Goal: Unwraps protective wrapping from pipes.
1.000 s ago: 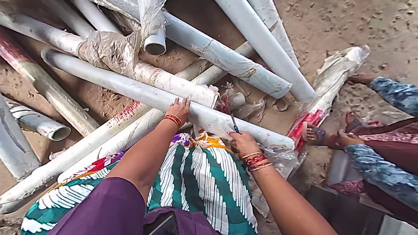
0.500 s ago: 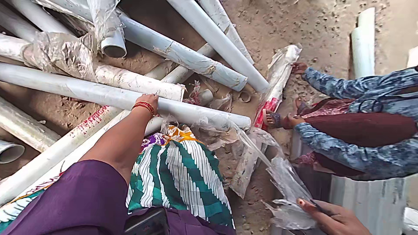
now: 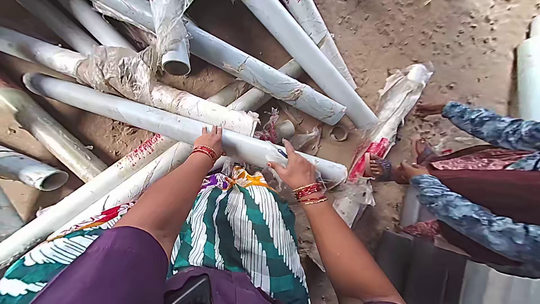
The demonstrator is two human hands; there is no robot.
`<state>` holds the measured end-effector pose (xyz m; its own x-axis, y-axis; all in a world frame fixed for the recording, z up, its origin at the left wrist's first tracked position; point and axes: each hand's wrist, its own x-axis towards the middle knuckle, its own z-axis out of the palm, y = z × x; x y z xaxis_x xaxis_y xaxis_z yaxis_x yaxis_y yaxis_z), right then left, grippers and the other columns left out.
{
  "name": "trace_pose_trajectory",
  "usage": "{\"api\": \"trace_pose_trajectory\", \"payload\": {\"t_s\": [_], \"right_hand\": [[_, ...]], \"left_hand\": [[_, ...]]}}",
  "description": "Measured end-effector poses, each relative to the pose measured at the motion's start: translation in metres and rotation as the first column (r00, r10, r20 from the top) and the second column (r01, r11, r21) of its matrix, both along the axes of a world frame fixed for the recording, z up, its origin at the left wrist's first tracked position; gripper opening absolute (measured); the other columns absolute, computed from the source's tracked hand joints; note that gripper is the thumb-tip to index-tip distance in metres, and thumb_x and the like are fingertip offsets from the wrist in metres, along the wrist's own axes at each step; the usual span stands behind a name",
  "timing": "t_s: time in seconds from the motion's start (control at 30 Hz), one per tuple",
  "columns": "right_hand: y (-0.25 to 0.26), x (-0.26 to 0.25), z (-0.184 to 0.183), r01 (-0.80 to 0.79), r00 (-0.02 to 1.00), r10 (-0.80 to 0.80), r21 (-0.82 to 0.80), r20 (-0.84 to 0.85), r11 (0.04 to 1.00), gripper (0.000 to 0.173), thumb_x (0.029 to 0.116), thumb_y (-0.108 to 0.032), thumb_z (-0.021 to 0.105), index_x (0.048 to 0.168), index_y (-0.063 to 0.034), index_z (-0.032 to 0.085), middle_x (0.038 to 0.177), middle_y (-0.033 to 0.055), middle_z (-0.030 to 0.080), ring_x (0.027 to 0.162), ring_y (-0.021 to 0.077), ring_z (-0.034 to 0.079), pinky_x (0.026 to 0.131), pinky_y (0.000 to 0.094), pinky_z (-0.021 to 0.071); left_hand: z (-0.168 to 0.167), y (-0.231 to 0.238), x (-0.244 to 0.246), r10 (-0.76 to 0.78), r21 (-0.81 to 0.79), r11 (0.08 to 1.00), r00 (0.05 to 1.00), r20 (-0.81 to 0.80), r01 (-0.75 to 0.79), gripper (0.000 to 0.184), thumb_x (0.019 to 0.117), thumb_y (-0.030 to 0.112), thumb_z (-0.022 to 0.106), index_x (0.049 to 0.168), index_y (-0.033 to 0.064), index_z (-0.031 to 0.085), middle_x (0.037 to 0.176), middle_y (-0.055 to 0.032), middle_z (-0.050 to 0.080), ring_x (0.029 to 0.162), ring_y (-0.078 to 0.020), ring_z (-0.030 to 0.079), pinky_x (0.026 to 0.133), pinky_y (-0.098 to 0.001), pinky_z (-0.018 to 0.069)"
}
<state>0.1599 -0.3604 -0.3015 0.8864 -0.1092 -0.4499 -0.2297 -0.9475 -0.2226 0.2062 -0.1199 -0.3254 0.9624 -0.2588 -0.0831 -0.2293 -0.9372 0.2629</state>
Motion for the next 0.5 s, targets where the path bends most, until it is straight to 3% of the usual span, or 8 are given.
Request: {"api": "trace_pose_trajectory", "payload": {"t_s": [0.07,0.13,0.2,0.23,0.37,0.5], "right_hand": [[0.009,0.014,-0.017,-0.035,0.995,0.032,-0.028,-0.098,0.999,0.071,0.0961,-0.038,0.072,0.155,-0.0095,0.045,0.124,0.0278,0.066,0.105,0.0468,0.068,0.085,0.0645,0.0524],[0.009,0.011,-0.039,-0.057,0.998,0.055,0.035,0.033,0.998,0.043,0.0946,-0.017,0.073,0.133,0.0004,0.064,0.122,0.0276,0.067,0.107,0.0456,0.069,0.086,0.0632,0.0539],[0.004,0.002,-0.060,-0.095,0.955,0.059,0.114,0.290,0.989,0.019,0.0925,-0.003,0.070,0.109,0.0052,0.073,0.107,0.0274,0.070,0.097,0.0444,0.071,0.079,0.0606,0.0564],[0.004,0.001,-0.063,-0.087,0.948,0.046,0.117,0.316,0.989,0.014,0.0926,0.000,0.068,0.105,0.0043,0.073,0.105,0.0262,0.069,0.094,0.0433,0.071,0.076,0.0594,0.0570],[0.009,0.023,-0.046,0.076,0.997,-0.074,0.053,-0.035,0.996,0.023,0.1016,-0.010,0.061,0.117,0.0059,0.068,0.123,0.0274,0.065,0.112,0.0435,0.066,0.094,0.0597,0.0523],[-0.007,0.009,-0.029,0.042,0.977,-0.008,0.158,-0.212,0.987,0.020,0.1024,-0.010,0.062,0.108,0.0078,0.069,0.111,0.0284,0.068,0.107,0.0423,0.066,0.096,0.0592,0.0498]], "left_hand": [[-0.048,0.006,0.031,-0.011,0.077,0.996,0.902,-0.431,0.049,0.084,0.0953,0.033,0.074,0.158,-0.0033,0.032,0.165,-0.0246,0.032,0.148,-0.0553,0.031,0.107,-0.0691,0.0422],[-0.061,0.003,0.049,0.036,0.171,0.982,0.813,-0.581,0.079,0.097,0.0887,0.035,0.081,0.162,0.0034,0.027,0.169,-0.0179,0.026,0.151,-0.0500,0.029,0.106,-0.0659,0.0452],[-0.059,0.004,0.052,0.033,0.175,0.981,0.807,-0.589,0.088,0.096,0.0886,0.034,0.081,0.162,0.0029,0.028,0.169,-0.0182,0.026,0.150,-0.0501,0.030,0.106,-0.0653,0.0457],[-0.059,0.003,0.051,0.029,0.170,0.982,0.810,-0.586,0.088,0.095,0.0888,0.034,0.081,0.162,0.0024,0.028,0.168,-0.0187,0.027,0.150,-0.0505,0.030,0.106,-0.0651,0.0457],[-0.059,0.000,0.049,0.034,0.178,0.980,0.802,-0.596,0.091,0.096,0.0892,0.033,0.081,0.162,0.0022,0.027,0.169,-0.0184,0.025,0.150,-0.0509,0.030,0.105,-0.0647,0.0469],[-0.059,0.001,0.053,0.024,0.174,0.980,0.807,-0.590,0.098,0.093,0.0891,0.032,0.081,0.161,0.0010,0.030,0.168,-0.0194,0.028,0.148,-0.0515,0.033,0.103,-0.0655,0.0480]]}}
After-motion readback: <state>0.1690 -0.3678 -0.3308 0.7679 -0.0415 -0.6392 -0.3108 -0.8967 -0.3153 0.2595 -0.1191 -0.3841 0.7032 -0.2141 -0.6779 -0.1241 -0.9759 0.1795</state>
